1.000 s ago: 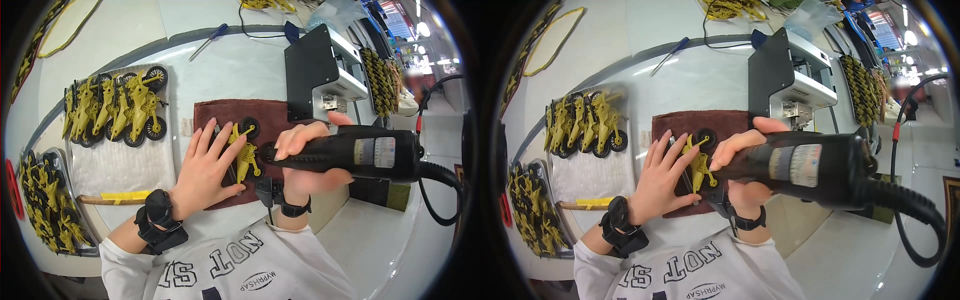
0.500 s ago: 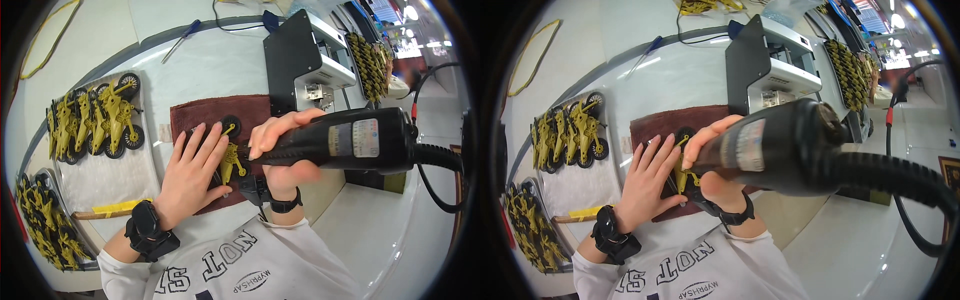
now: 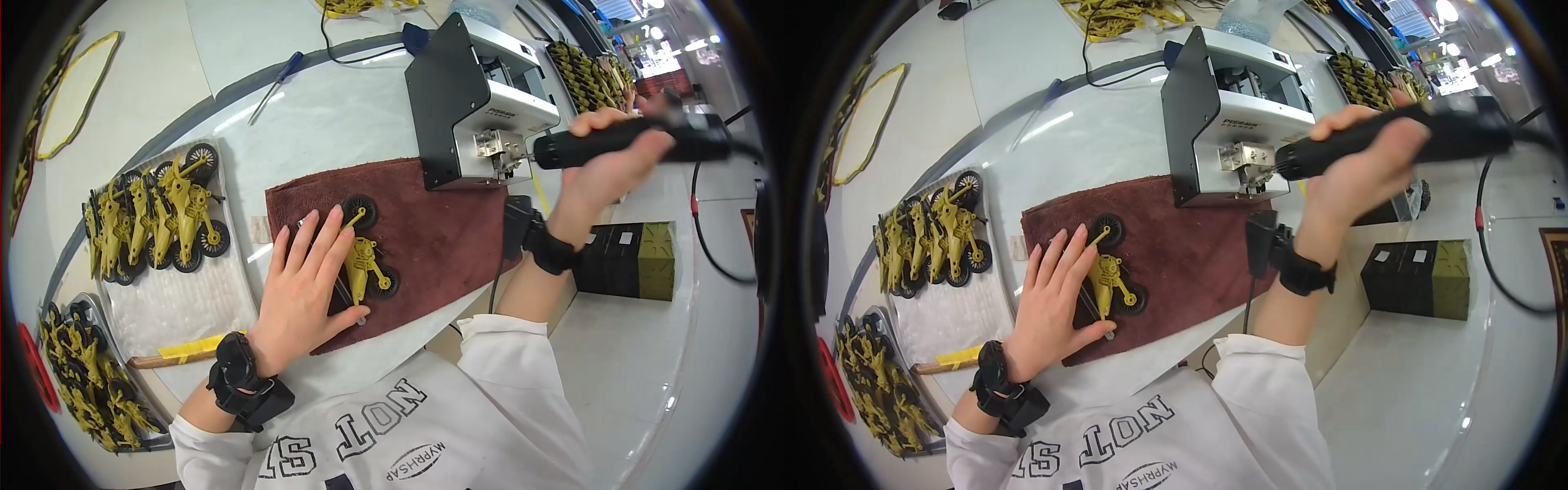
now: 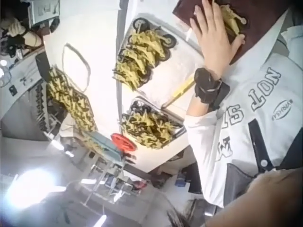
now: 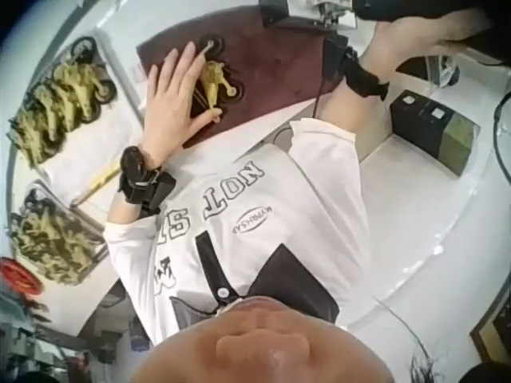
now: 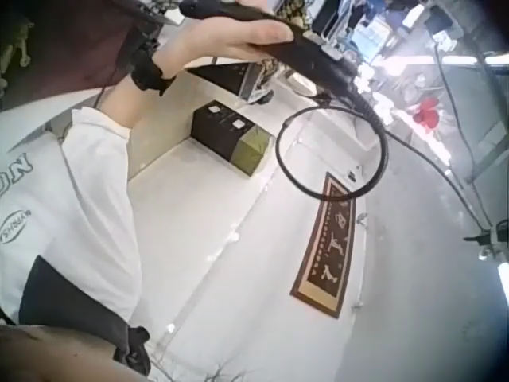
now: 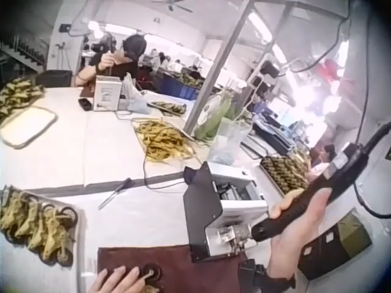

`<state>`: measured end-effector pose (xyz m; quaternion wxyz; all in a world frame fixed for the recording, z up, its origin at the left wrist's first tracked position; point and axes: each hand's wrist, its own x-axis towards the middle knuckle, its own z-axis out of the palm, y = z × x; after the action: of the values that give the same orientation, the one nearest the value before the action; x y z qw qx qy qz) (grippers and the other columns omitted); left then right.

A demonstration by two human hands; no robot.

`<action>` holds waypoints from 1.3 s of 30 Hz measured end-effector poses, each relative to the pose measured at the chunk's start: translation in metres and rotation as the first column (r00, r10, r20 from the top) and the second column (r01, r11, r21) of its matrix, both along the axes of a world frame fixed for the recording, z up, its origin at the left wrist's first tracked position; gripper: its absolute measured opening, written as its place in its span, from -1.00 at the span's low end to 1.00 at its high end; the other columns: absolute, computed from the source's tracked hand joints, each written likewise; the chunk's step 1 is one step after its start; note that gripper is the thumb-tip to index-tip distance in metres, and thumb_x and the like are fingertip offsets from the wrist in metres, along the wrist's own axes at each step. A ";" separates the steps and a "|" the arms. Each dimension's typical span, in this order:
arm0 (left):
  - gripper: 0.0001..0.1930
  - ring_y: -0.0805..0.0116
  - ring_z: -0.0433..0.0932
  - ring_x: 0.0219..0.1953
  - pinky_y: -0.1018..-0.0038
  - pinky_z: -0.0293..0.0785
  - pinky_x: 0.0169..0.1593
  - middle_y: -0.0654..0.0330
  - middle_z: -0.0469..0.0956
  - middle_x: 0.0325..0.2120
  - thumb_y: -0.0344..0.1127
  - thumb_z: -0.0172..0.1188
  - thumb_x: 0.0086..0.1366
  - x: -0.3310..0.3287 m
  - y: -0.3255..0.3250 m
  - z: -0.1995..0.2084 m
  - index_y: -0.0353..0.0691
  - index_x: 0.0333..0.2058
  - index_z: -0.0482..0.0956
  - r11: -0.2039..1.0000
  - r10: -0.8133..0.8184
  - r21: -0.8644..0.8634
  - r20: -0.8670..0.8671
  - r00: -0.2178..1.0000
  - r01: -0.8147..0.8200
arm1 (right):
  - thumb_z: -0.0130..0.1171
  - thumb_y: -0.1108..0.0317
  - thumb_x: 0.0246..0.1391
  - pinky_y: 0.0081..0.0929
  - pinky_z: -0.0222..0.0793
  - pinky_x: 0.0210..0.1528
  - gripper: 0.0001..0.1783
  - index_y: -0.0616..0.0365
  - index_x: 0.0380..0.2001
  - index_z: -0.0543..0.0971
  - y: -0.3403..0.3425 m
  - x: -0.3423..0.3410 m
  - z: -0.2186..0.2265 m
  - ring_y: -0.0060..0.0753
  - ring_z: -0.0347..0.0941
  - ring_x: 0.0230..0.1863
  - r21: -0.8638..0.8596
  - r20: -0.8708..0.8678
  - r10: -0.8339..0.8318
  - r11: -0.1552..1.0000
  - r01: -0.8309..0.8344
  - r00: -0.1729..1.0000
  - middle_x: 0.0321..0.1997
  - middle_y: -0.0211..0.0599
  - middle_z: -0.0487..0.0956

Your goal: The recorder uses an electric screwdriver to attach wheels or components to yellow toy motorcycle models at a workstation.

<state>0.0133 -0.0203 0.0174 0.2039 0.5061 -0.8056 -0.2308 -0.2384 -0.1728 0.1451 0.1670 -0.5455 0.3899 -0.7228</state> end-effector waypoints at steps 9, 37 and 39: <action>-0.08 -0.04 0.01 0.30 0.03 -0.08 0.29 0.03 0.01 0.30 -0.02 0.38 -0.11 0.001 0.001 -0.001 -0.27 0.20 0.17 1.000 -0.005 -0.007 -0.016 1.000 0.005 | -0.08 -0.44 -0.01 -0.36 0.27 -0.60 -0.10 0.13 0.10 0.24 0.065 0.010 -0.025 -0.35 0.32 -0.72 0.051 0.194 0.537 0.830 -0.556 0.821 -0.62 -0.27 0.40; -0.06 -0.04 0.00 0.31 0.02 -0.11 0.30 0.03 0.03 0.29 0.03 0.37 -0.12 0.006 -0.003 -0.003 -0.26 0.20 0.15 1.000 -0.014 0.013 -0.075 0.997 0.015 | 0.34 -0.16 -0.15 -0.55 0.37 -0.61 -0.18 0.25 -0.11 0.20 0.044 0.115 -0.078 -0.43 0.39 -0.65 0.132 0.274 0.616 0.737 -0.663 0.739 -0.58 -0.19 0.45; -0.06 -0.03 0.01 0.31 0.03 -0.11 0.30 0.04 0.04 0.29 0.04 0.37 -0.12 0.006 -0.004 -0.003 -0.26 0.20 0.15 1.000 -0.014 0.017 -0.061 0.998 0.015 | 0.03 -0.46 -0.12 -0.49 0.32 -0.58 -0.16 0.04 -0.05 0.22 0.044 0.112 -0.082 -0.45 0.34 -0.71 0.256 0.160 0.553 0.777 -0.575 0.818 -0.59 -0.37 0.41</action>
<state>0.0196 -0.0241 0.0147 0.2220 0.4947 -0.8008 -0.2546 -0.1267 -0.1287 0.0631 0.4694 -0.5784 0.3046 -0.5936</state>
